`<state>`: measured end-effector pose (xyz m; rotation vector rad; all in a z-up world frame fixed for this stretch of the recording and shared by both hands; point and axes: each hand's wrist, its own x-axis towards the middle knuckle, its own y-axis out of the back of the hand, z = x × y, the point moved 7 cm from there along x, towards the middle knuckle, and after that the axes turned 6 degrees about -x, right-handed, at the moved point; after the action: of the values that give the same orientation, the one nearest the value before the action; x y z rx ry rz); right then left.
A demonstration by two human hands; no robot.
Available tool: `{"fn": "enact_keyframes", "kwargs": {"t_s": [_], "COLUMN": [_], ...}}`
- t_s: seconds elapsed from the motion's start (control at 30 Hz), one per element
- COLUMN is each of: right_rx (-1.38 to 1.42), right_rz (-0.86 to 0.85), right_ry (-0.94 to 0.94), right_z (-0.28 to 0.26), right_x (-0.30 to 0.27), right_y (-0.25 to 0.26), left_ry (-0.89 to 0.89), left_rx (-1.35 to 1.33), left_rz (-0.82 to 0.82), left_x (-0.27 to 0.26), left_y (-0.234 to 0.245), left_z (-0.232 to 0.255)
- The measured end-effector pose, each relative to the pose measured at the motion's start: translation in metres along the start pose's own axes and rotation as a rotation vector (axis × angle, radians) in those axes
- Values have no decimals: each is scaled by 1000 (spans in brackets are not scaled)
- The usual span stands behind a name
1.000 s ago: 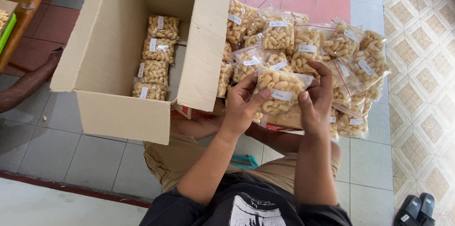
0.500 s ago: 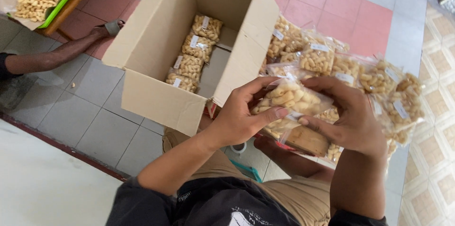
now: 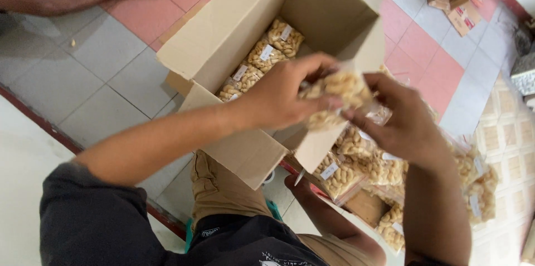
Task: Packing small plastic bags filled with snacks into a cardboard box.
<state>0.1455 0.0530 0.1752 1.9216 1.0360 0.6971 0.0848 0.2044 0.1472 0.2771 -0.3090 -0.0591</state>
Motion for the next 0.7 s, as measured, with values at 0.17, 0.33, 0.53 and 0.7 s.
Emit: {"fn": "enact_keyframes", "kwargs": {"t_s": [0.17, 0.33, 0.53, 0.7], "right_rx": [-180, -623, -745, -827], "right_rz": [-51, -458, -669, -906], "right_ry": [62, -193, -291, -337], "right_z": [40, 103, 208, 238], "right_x": [96, 176, 238, 244], "right_y": [17, -35, -131, -160], "left_ry": [221, 240, 323, 411], "left_rx": [116, 764, 1058, 1138], "left_rz": [87, -52, -666, -874], "left_x": [54, 89, 98, 95], "left_y": [57, 61, -11, -9], "left_z": [-33, -81, -225, -184]}}
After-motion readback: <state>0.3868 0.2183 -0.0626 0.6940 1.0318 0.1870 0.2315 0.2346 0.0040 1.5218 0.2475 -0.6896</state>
